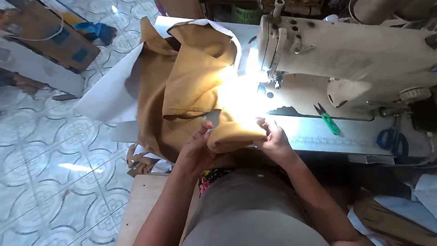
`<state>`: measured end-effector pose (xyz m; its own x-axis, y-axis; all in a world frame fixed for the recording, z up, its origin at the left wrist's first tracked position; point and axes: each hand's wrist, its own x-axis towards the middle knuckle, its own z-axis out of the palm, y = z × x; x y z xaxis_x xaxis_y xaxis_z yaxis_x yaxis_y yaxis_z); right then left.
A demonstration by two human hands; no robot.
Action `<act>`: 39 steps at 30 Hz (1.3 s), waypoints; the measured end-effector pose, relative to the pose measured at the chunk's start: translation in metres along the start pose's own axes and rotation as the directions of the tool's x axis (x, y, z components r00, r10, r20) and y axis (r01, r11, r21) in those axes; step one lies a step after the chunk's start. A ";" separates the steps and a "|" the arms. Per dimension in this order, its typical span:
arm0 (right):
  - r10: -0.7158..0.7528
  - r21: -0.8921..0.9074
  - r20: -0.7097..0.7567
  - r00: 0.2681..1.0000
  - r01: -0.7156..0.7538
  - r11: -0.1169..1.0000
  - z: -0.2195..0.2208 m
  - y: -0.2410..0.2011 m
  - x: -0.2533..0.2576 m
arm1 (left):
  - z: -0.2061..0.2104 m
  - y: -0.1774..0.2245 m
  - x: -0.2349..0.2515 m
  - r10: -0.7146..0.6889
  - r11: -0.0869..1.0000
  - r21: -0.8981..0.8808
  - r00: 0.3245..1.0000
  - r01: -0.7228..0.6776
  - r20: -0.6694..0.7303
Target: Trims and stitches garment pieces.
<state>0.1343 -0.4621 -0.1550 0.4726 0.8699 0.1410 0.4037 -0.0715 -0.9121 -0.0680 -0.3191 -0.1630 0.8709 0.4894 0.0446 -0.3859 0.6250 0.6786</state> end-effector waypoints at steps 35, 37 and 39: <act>-0.301 -0.522 -0.325 0.897 0.095 0.847 0.007 0.001 -0.041 | 0.019 -0.014 -0.022 0.594 -0.189 0.981 0.801 0.048 0.075; -0.293 -0.539 -0.325 0.899 0.079 0.839 0.007 -0.001 -0.041 | 0.018 -0.016 -0.023 0.598 -0.215 0.976 0.794 0.031 0.107; -0.288 -0.556 -0.329 0.899 0.061 0.829 0.008 -0.003 -0.041 | 0.018 -0.016 -0.023 0.589 -0.254 0.966 0.799 0.045 0.117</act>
<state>0.1075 -0.4935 -0.1612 0.5667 0.6421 0.5162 0.7995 -0.2773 -0.5328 -0.0766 -0.3511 -0.1614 0.5043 0.6882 0.5216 0.4314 -0.7241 0.5381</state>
